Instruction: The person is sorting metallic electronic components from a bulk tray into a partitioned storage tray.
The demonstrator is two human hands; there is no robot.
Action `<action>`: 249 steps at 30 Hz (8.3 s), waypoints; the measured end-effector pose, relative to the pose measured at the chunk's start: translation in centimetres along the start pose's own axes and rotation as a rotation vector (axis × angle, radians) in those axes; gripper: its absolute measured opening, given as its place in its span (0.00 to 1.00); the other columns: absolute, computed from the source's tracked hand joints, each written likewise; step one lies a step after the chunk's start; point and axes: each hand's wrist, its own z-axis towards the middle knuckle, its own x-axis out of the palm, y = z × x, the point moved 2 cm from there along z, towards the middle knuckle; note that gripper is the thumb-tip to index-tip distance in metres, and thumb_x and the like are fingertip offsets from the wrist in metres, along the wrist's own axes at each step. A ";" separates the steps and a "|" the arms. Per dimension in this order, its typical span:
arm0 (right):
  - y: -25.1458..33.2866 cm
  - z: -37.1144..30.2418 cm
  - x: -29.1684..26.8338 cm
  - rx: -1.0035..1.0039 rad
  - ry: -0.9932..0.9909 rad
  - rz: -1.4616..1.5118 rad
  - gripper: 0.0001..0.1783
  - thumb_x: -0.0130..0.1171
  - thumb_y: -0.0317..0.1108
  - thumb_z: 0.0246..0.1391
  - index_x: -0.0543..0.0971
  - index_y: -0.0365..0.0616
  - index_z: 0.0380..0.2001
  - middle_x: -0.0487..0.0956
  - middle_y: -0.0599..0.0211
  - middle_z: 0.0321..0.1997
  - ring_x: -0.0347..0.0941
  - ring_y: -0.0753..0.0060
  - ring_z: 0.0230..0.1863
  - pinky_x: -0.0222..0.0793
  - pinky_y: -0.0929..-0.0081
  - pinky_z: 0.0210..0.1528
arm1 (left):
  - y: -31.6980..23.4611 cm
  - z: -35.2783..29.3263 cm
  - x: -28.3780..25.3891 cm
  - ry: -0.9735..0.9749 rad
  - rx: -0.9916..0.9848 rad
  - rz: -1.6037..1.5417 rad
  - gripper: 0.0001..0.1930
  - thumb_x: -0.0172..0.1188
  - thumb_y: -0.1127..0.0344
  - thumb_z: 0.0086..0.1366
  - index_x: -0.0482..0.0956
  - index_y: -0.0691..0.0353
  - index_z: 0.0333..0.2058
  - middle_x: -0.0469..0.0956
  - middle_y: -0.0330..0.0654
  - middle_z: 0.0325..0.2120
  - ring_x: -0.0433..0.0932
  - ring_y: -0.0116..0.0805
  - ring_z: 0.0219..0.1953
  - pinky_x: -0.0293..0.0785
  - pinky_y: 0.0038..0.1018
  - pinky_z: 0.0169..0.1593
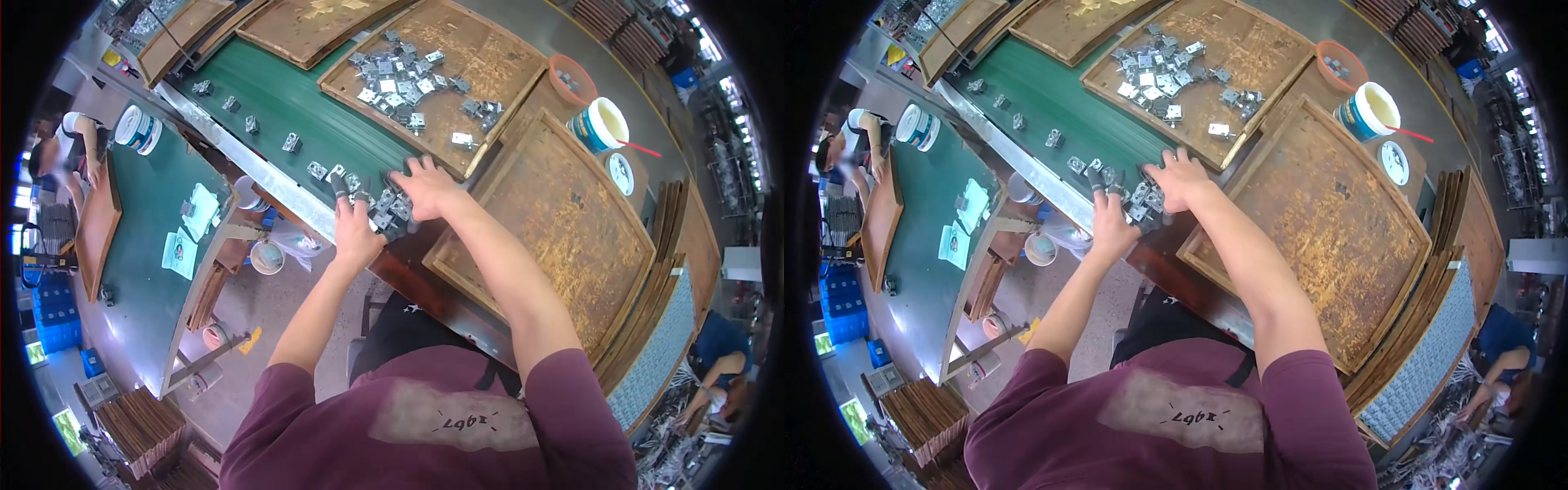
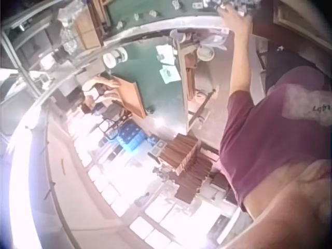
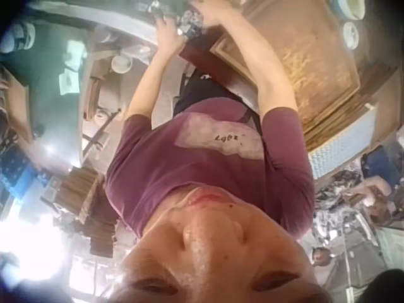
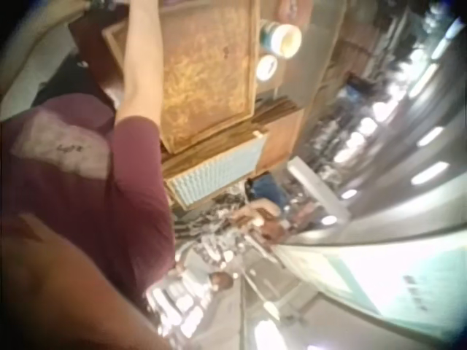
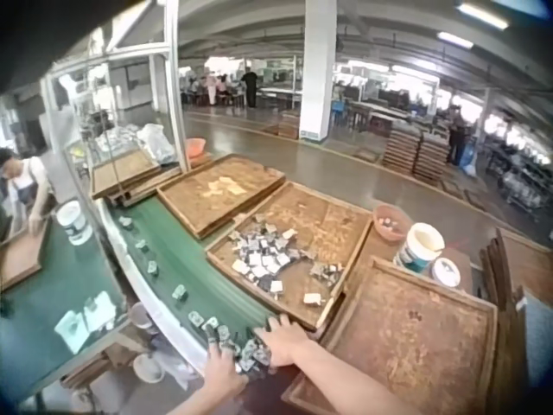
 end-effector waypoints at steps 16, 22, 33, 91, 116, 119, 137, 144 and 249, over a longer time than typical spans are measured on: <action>-1.9 0.8 -1.7 0.007 -0.352 0.740 0.28 0.62 0.28 0.34 0.77 0.39 0.46 0.72 0.47 0.45 0.71 0.44 0.49 0.69 0.60 0.52 | -4.1 4.7 1.7 -0.190 -0.104 -1.234 0.35 0.46 0.90 0.44 0.72 0.66 0.56 0.63 0.37 0.55 0.71 0.33 0.56 0.71 0.27 0.57; -7.9 -11.4 -8.8 0.195 -0.621 0.602 0.27 0.66 0.31 0.37 0.78 0.40 0.46 0.77 0.56 0.44 0.74 0.56 0.49 0.70 0.64 0.53 | -17.0 5.8 2.1 -0.091 0.204 -0.735 0.27 0.58 0.78 0.45 0.77 0.61 0.49 0.67 0.52 0.54 0.68 0.51 0.58 0.66 0.39 0.61; -24.8 -26.7 -1.1 0.840 -0.929 0.984 0.28 0.56 0.28 0.47 0.73 0.39 0.55 0.77 0.59 0.49 0.75 0.63 0.44 0.72 0.72 0.45 | -29.0 7.2 14.3 0.243 0.495 -0.591 0.23 0.62 0.59 0.50 0.72 0.62 0.44 0.69 0.54 0.49 0.64 0.60 0.57 0.59 0.52 0.61; -24.5 -62.9 -2.5 1.233 -1.329 0.674 0.16 0.62 0.40 0.52 0.84 0.41 0.40 0.84 0.55 0.37 0.79 0.61 0.41 0.72 0.68 0.47 | -29.9 -7.2 13.8 0.558 1.419 0.200 0.23 0.60 0.56 0.59 0.76 0.51 0.53 0.64 0.55 0.60 0.57 0.63 0.63 0.46 0.60 0.66; -42.0 -74.1 0.4 1.413 -1.511 0.636 0.21 0.66 0.40 0.50 0.79 0.38 0.44 0.82 0.59 0.39 0.77 0.70 0.39 0.72 0.75 0.38 | -31.0 -5.1 16.1 0.361 1.085 0.182 0.15 0.62 0.63 0.41 0.75 0.57 0.31 0.67 0.54 0.44 0.63 0.58 0.48 0.53 0.54 0.56; -33.3 -68.7 -3.0 1.014 -1.566 0.911 0.18 0.62 0.33 0.56 0.75 0.39 0.49 0.79 0.69 0.37 0.72 0.81 0.32 0.67 0.83 0.32 | -30.4 -5.0 15.4 0.370 1.119 0.066 0.17 0.60 0.71 0.41 0.75 0.62 0.34 0.68 0.55 0.43 0.66 0.59 0.46 0.66 0.49 0.48; -8.0 -52.4 0.4 0.839 -1.399 1.431 0.12 0.61 0.28 0.58 0.78 0.39 0.45 0.79 0.68 0.33 0.76 0.76 0.30 0.73 0.80 0.30 | -32.1 -8.9 12.8 1.163 -0.368 -1.508 0.18 0.60 0.72 0.65 0.73 0.62 0.54 0.78 0.36 0.44 0.74 0.23 0.40 0.69 0.20 0.38; -6.7 -49.0 0.1 0.710 -1.477 1.409 0.11 0.61 0.26 0.58 0.78 0.38 0.45 0.79 0.67 0.32 0.76 0.75 0.29 0.77 0.77 0.30 | -34.3 -10.9 8.4 1.147 0.188 -1.130 0.27 0.67 0.72 0.60 0.71 0.61 0.57 0.74 0.35 0.49 0.72 0.22 0.40 0.68 0.20 0.39; -0.8 -40.3 15.7 1.211 -1.217 2.550 0.16 0.56 0.45 0.55 0.73 0.53 0.44 0.74 0.57 0.56 0.68 0.51 0.61 0.66 0.44 0.59 | -21.1 -0.3 1.7 0.439 0.269 -0.455 0.29 0.65 0.76 0.55 0.72 0.62 0.58 0.70 0.36 0.40 0.73 0.26 0.38 0.74 0.23 0.42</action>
